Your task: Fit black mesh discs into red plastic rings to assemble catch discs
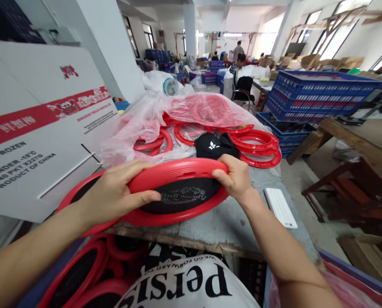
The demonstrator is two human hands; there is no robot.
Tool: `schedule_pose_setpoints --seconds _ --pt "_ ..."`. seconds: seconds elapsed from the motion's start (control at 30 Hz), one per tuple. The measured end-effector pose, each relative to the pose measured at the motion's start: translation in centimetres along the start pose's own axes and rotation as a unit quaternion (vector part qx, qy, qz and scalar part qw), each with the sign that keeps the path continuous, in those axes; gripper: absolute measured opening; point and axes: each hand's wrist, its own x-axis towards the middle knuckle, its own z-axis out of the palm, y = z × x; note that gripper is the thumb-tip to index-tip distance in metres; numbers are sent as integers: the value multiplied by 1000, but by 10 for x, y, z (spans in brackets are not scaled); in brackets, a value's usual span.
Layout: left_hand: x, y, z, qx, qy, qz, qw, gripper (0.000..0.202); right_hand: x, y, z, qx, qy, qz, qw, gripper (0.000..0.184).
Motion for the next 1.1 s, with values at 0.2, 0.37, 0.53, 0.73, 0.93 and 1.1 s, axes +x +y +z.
schedule_pose_setpoints --seconds 0.2,0.37,0.53,0.73,0.93,1.1 --pt "-19 -14 17 7 113 31 993 27 -26 25 6 39 66 42 996 68" --pt "-15 -6 16 24 81 50 995 26 -39 35 29 83 104 23 991 66" --pt "-15 -6 9 82 85 55 991 30 -30 38 30 77 73 19 994 67" --pt "-12 -4 7 170 81 104 977 28 8 -8 19 23 -6 -101 995 67" --pt "-4 2 13 172 75 106 976 32 38 -53 37 -152 -64 -236 958 63" --pt "-1 -13 12 124 93 42 987 35 55 -25 45 -117 -7 -161 980 66"
